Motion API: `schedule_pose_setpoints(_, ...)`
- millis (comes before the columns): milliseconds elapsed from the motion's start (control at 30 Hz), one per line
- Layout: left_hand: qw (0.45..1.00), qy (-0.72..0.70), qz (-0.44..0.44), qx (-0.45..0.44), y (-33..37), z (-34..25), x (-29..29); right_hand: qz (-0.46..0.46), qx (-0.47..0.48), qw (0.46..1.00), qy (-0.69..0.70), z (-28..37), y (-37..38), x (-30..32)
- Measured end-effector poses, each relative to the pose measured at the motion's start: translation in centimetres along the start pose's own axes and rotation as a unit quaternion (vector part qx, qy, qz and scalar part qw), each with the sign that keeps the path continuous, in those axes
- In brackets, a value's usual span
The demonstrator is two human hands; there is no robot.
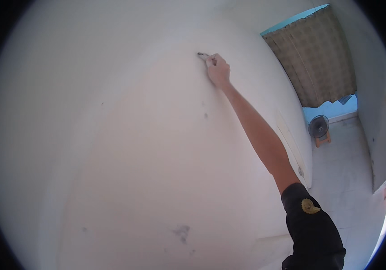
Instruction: Sanding a wall with a sanding block to prepare it for painting.
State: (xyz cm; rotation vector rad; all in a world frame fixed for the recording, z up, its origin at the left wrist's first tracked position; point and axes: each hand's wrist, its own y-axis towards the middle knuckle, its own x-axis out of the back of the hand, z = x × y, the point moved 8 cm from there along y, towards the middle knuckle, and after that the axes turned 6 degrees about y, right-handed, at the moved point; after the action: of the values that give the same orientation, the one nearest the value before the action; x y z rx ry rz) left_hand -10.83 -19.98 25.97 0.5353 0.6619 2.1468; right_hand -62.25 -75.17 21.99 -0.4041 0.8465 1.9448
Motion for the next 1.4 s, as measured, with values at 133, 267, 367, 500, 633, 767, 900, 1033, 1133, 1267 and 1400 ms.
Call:
schedule_pose_setpoints(133,0.999,0.028,0.004,0.035,-1.2,-1.2,-0.2,0.142,0.083,0.975,0.149,9.0,-15.1,-1.0)
schedule_pose_setpoints(267,0.997,-0.019,-0.020,0.078,-2.0,-1.1,-0.5,0.247,0.104,0.947,0.178,3.5,-21.3,4.7)
schedule_pose_setpoints(367,0.998,-0.034,-0.012,0.045,-0.6,-1.7,-0.1,0.199,-0.069,0.977,-0.034,-1.1,-15.9,5.8)
schedule_pose_setpoints(500,0.998,-0.010,-0.048,0.041,0.4,-1.7,0.0,0.008,0.091,0.994,0.053,5.0,-9.9,1.9)
schedule_pose_setpoints(633,0.995,0.004,-0.099,0.031,0.0,-1.2,1.2,0.246,0.263,0.904,0.231,14.1,-24.0,0.4)
schedule_pose_setpoints(767,0.992,0.026,-0.120,0.019,-2.0,-1.1,0.7,0.303,0.135,0.919,0.212,9.2,-20.2,3.2)
schedule_pose_setpoints(900,0.993,0.054,-0.099,0.025,-2.0,-0.4,-0.1,0.096,0.150,0.975,0.136,7.9,-15.1,2.9)
schedule_pose_setpoints(1033,0.996,0.033,-0.087,0.007,-0.7,-1.5,0.8,0.278,0.150,0.930,0.187,4.0,-26.3,6.0)
schedule_pose_setpoints(1133,0.998,0.062,-0.003,0.032,-1.3,-1.8,0.9,0.194,-0.068,0.972,0.115,-2.7,-22.6,10.1)
schedule_pose_setpoints(1267,0.999,0.037,0.008,0.008,0.7,-2.3,-1.7,-0.006,-0.031,0.999,-0.035,-4.8,-13.2,7.5)
schedule_pose_setpoints(1400,0.999,0.052,0.001,0.014,-0.2,-2.6,-1.9,0.225,0.064,0.961,0.150,3.3,-24.4,4.3)
